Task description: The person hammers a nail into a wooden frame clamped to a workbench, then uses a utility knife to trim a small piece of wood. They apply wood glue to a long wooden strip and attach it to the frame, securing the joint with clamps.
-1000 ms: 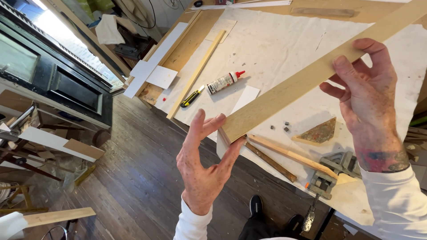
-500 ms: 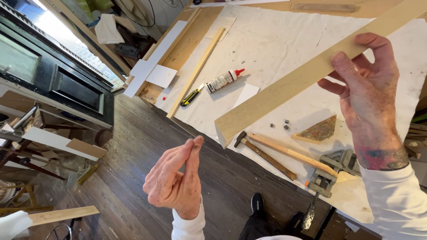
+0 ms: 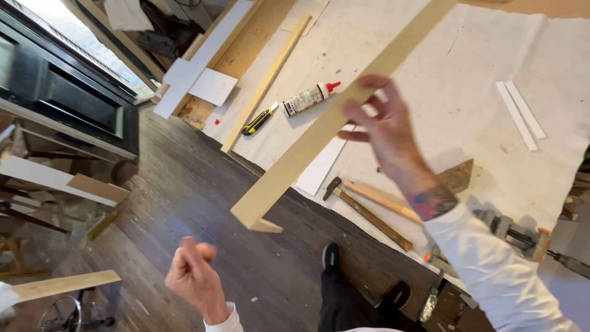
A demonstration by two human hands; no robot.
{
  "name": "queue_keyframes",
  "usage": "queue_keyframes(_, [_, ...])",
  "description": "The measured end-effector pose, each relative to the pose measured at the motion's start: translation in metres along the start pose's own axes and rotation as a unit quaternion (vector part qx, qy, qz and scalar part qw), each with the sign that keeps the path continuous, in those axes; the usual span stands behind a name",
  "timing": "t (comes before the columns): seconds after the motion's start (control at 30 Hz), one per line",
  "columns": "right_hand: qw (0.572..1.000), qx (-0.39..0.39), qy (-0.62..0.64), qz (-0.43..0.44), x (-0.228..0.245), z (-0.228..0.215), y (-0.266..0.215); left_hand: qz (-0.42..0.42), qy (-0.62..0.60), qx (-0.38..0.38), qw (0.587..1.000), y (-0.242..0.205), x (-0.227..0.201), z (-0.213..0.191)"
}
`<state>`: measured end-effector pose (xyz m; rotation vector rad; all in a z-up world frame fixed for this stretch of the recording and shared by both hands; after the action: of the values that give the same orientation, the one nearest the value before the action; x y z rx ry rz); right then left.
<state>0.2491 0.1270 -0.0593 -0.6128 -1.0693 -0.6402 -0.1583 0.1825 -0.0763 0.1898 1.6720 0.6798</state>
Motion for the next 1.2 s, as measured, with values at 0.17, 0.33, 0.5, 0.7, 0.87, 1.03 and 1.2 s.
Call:
queue_keyframes(0.17, [0.997, 0.018, -0.008, 0.080, -0.120, 0.055, 0.051, -0.168, 0.084, 0.053, 0.981, -0.012, 0.164, -0.010])
queue_keyframes(0.33, [0.991, 0.008, -0.078, 0.113, -0.211, 0.076, 0.092, -0.389, -0.026, 0.192, 0.901, -0.018, 0.280, 0.044])
queue_keyframes(0.5, [0.987, 0.005, -0.089, 0.133, -0.292, 0.070, 0.127, -0.346, -0.020, 0.375, 0.859, 0.038, 0.322, 0.133])
queue_keyframes(0.7, [0.990, -0.007, -0.060, 0.124, -0.390, 0.042, 0.158, -0.013, 0.040, 0.477, 0.878, 0.083, 0.302, 0.340])
queue_keyframes(0.87, [0.989, -0.025, -0.071, 0.126, -0.413, 0.052, 0.170, 0.245, 0.209, 0.496, 0.807, 0.032, 0.328, 0.497])
queue_keyframes(1.03, [0.992, -0.017, -0.050, 0.115, -0.434, 0.063, 0.187, 0.359, 0.321, 0.432, 0.763, 0.017, 0.346, 0.543])
queue_keyframes(1.2, [0.990, -0.024, -0.069, 0.122, -0.462, 0.064, 0.203, 0.353, 0.415, 0.408, 0.732, 0.028, 0.395, 0.556])
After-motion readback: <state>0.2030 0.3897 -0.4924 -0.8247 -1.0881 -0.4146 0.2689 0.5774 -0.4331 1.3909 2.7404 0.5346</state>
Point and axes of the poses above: each hand's wrist, its own y-axis towards the middle knuckle, its own z-axis out of the palm, x = y × z, the point moved 10 cm from there along y, towards the middle knuckle, and after that the axes turned 6 degrees about -x, right-handed, at the moved point
